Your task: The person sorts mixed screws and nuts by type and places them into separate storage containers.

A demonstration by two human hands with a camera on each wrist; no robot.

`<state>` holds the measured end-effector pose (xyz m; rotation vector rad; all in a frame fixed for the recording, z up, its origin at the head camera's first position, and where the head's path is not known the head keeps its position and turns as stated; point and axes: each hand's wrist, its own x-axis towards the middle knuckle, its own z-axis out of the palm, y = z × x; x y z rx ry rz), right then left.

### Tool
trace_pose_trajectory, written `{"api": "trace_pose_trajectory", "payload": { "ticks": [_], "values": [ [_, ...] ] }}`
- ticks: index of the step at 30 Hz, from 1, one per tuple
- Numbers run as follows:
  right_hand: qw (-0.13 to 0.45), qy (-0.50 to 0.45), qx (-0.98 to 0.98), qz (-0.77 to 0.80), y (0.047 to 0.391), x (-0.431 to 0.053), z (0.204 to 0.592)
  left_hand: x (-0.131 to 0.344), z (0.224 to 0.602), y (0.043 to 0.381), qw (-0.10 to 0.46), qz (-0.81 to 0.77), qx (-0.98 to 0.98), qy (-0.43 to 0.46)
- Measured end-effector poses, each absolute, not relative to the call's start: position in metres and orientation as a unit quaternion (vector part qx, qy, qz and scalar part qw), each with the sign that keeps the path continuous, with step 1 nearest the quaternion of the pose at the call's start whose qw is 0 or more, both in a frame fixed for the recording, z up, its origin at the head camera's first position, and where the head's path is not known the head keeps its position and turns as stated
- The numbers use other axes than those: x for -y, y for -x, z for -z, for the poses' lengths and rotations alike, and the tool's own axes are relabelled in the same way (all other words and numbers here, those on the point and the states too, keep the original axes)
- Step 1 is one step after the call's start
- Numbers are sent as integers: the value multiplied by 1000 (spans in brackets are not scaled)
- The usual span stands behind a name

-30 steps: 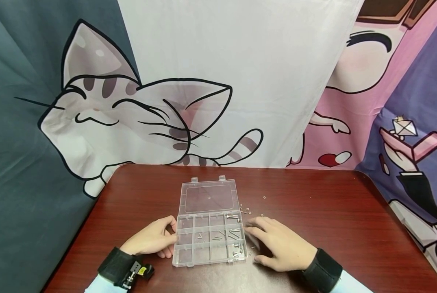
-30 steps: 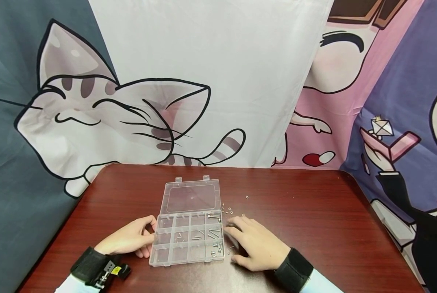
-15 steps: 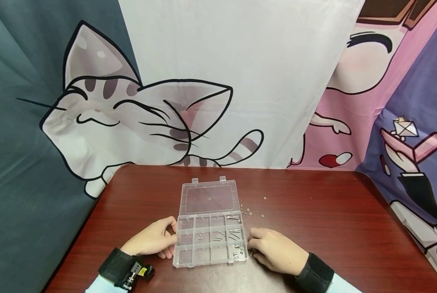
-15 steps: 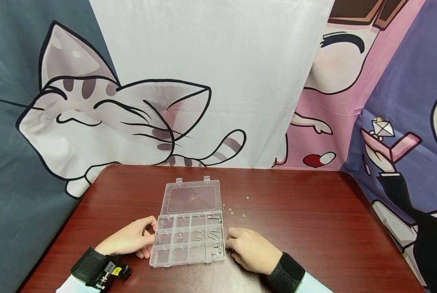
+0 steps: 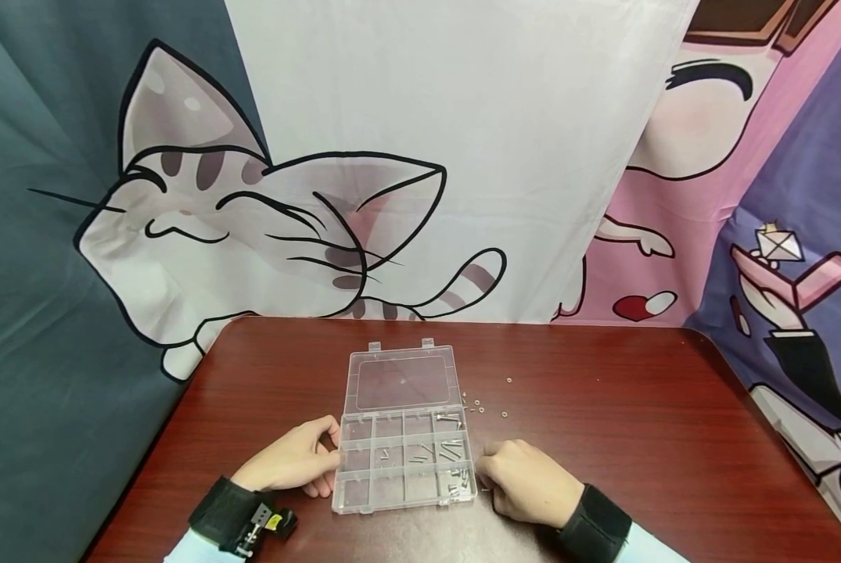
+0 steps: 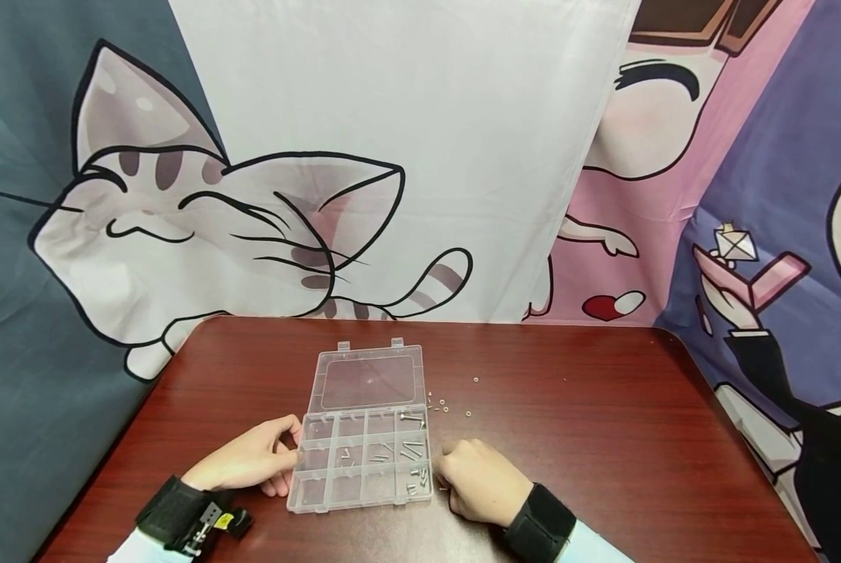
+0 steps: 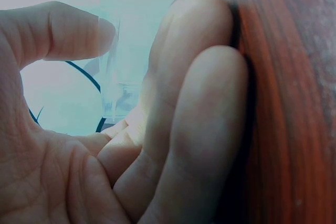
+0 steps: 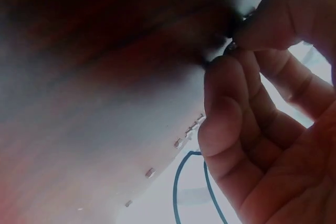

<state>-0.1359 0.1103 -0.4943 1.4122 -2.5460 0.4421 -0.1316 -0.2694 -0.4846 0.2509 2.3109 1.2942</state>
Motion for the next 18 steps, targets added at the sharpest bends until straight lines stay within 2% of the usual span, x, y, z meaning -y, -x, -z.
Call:
{"api": "trace_pose_trajectory", "payload": {
  "ticks": [10, 18],
  "values": [
    [118, -454, 869, -160, 140, -106, 479, 269, 483, 132, 235, -471, -845, -93],
    [139, -466, 856, -174, 147, -81, 462, 269, 483, 132, 237, -473, -844, -89]
  ]
}}
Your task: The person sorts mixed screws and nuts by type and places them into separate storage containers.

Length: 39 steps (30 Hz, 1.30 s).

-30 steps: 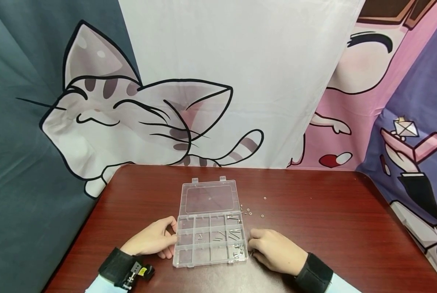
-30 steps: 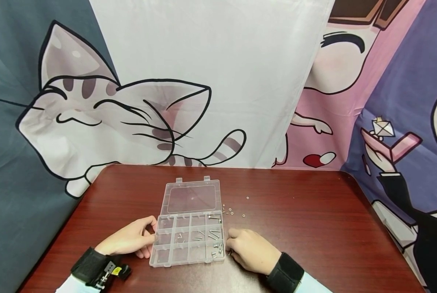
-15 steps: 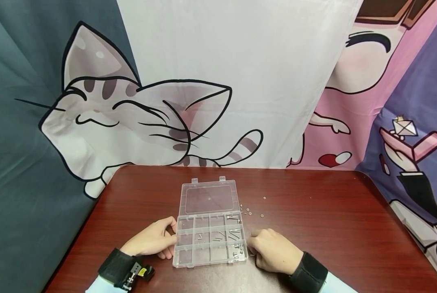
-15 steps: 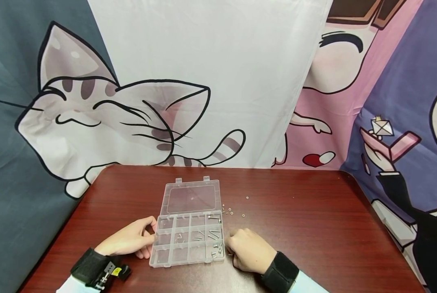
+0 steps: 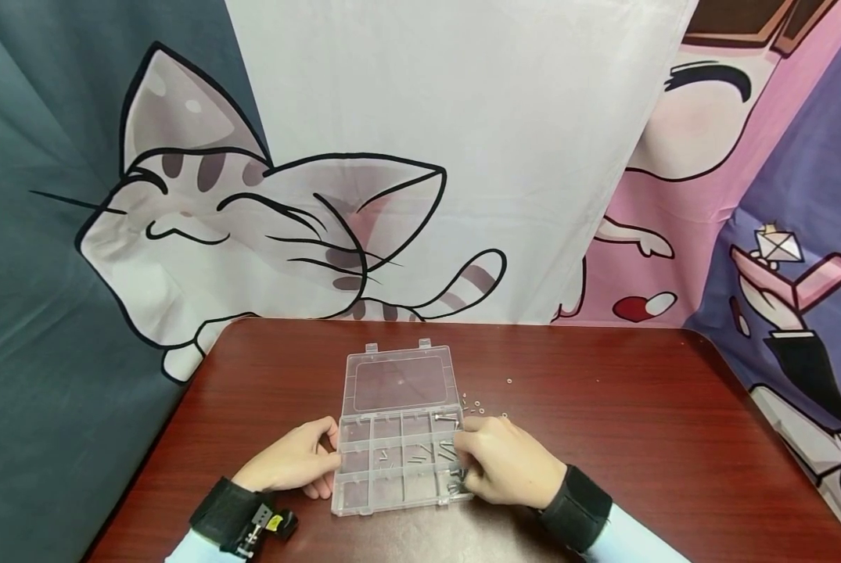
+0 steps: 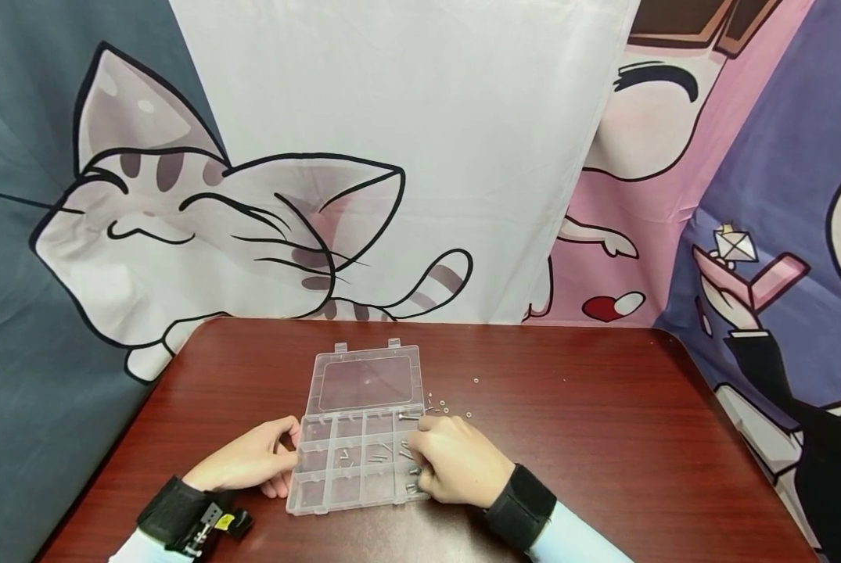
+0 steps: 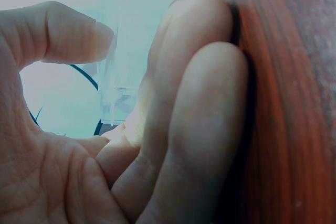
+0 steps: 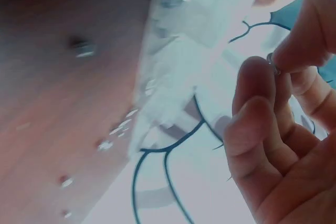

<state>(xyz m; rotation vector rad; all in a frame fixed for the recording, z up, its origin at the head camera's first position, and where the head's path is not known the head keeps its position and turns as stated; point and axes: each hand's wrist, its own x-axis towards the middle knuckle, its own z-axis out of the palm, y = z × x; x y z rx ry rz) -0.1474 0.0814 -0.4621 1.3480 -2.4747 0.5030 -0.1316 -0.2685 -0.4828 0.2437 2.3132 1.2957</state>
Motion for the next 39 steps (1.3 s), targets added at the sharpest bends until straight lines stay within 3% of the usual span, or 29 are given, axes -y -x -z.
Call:
{"api": "trace_pose_trajectory", "payload": {
  "ticks": [16, 28, 35, 39],
  "values": [
    [118, -520, 817, -219, 161, 0, 426, 265, 483, 134, 237, -469, -847, -85],
    [132, -534, 818, -167, 165, 19, 430, 265, 483, 133, 239, -472, -844, -87],
    [50, -521, 849, -71, 155, 11, 441, 268, 483, 133, 242, -473, -843, -85],
    [40, -529, 844, -80, 150, 3, 445, 269, 483, 133, 243, -473, -843, -82]
  ]
}}
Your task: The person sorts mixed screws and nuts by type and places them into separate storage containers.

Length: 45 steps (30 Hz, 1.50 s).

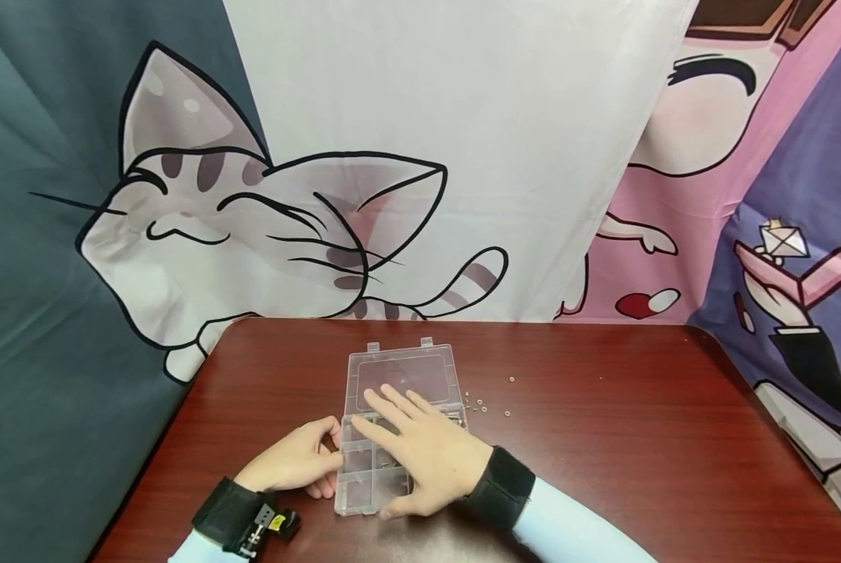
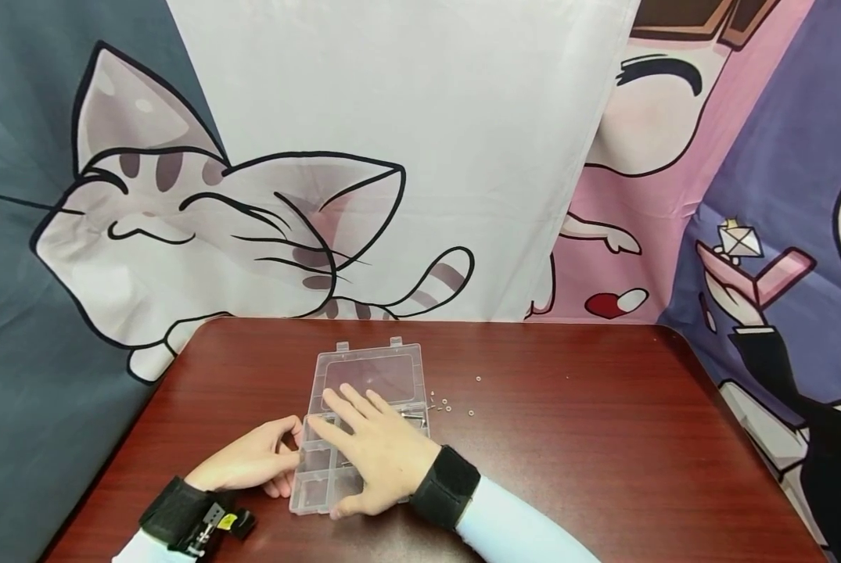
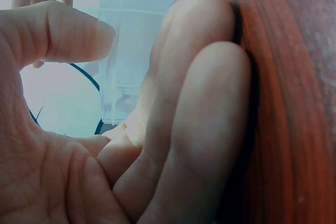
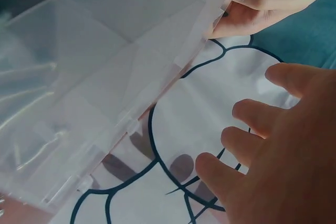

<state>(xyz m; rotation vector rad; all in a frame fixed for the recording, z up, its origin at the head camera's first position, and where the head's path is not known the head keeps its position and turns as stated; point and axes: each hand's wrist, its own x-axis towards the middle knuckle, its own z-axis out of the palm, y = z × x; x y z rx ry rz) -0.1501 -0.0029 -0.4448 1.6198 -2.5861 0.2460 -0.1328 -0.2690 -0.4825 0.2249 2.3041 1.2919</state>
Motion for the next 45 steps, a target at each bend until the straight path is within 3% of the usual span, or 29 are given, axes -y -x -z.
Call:
{"api": "trace_pose_trajectory", "payload": {
  "ticks": [10, 21, 33, 45],
  "values": [
    [50, -502, 855, -125, 147, -62, 452, 269, 479, 131, 245, -472, -842, -84],
    [172, -441, 867, -155, 136, -110, 478, 272, 477, 133, 261, -476, -837, -71],
    [114, -452, 864, -191, 121, -109, 490, 273, 479, 133, 261, -476, -837, -73],
    [93, -422, 887, -161, 122, -97, 488, 272, 478, 132, 262, -476, -836, -73]
  ]
}}
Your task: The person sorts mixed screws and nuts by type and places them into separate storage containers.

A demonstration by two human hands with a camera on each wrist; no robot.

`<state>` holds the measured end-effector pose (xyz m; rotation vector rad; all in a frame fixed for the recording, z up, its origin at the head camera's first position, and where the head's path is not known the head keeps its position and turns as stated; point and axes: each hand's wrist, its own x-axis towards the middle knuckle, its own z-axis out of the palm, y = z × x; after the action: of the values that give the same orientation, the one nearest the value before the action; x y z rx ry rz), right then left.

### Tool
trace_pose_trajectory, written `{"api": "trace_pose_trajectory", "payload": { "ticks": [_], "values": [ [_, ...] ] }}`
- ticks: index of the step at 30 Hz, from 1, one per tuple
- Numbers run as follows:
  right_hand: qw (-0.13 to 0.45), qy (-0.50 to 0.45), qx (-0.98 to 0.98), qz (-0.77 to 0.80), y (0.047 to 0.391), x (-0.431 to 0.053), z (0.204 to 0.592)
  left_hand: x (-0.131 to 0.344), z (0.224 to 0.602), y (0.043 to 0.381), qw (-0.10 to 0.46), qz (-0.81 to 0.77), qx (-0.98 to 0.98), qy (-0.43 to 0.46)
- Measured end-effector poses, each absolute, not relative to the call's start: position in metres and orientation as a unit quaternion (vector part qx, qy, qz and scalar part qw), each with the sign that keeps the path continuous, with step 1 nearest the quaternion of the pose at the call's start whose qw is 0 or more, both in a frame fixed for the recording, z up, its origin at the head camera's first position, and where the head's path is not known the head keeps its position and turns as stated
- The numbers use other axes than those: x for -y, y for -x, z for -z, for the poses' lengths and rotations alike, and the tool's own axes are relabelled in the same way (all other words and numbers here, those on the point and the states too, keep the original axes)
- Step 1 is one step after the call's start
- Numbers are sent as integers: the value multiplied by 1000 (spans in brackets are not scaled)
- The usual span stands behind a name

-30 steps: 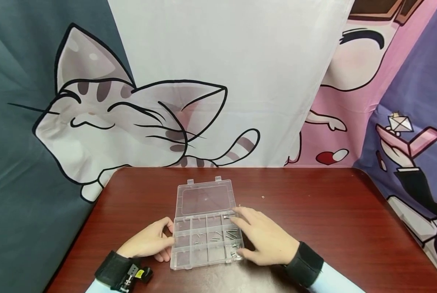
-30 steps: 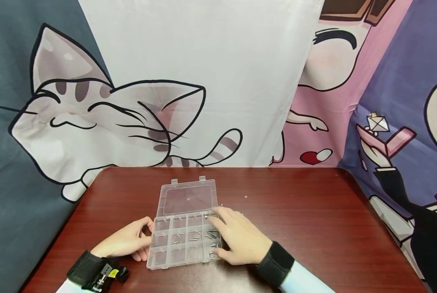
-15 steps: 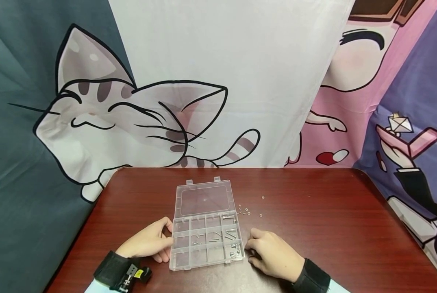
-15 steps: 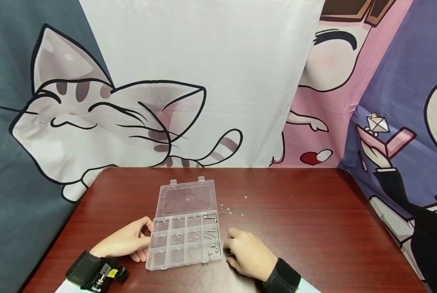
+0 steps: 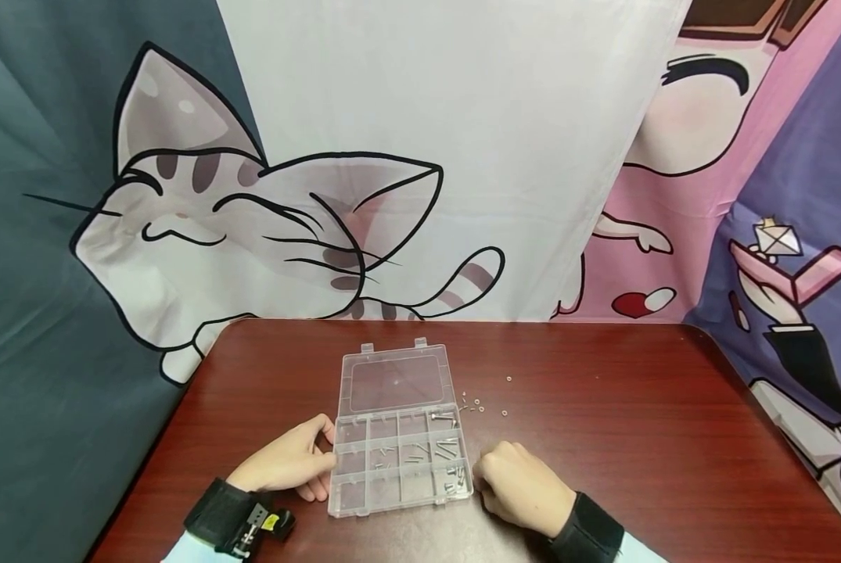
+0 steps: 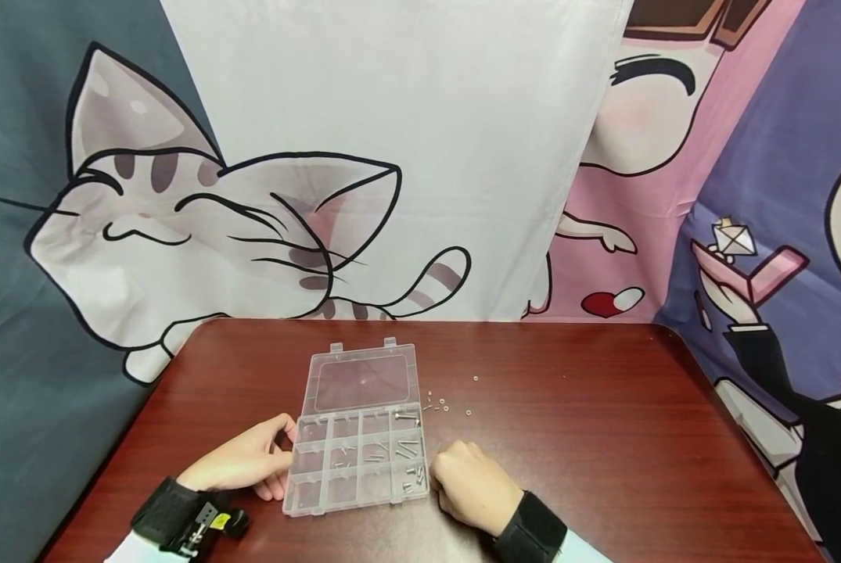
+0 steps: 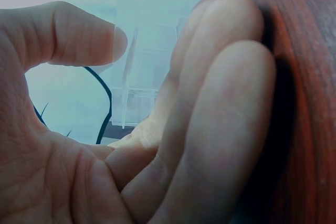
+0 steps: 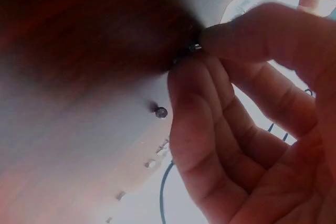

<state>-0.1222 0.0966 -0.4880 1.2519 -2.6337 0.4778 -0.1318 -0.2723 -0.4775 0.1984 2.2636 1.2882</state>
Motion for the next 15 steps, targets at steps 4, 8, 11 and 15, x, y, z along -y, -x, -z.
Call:
{"api": "trace_pose_trajectory", "payload": {
  "ticks": [4, 8, 11, 15],
  "values": [
    [97, -410, 896, -141, 123, -91, 488, 272, 476, 131, 261, -477, -836, -71],
    [109, -404, 900, -127, 125, -90, 487, 271, 476, 131, 261, -477, -836, -71],
    [116, -388, 905, -128, 129, -91, 483, 271, 477, 132, 260, -476, -837, -71],
    [129, -379, 905, -144, 138, -87, 472, 271, 478, 133, 260, -474, -839, -71]
  ]
}}
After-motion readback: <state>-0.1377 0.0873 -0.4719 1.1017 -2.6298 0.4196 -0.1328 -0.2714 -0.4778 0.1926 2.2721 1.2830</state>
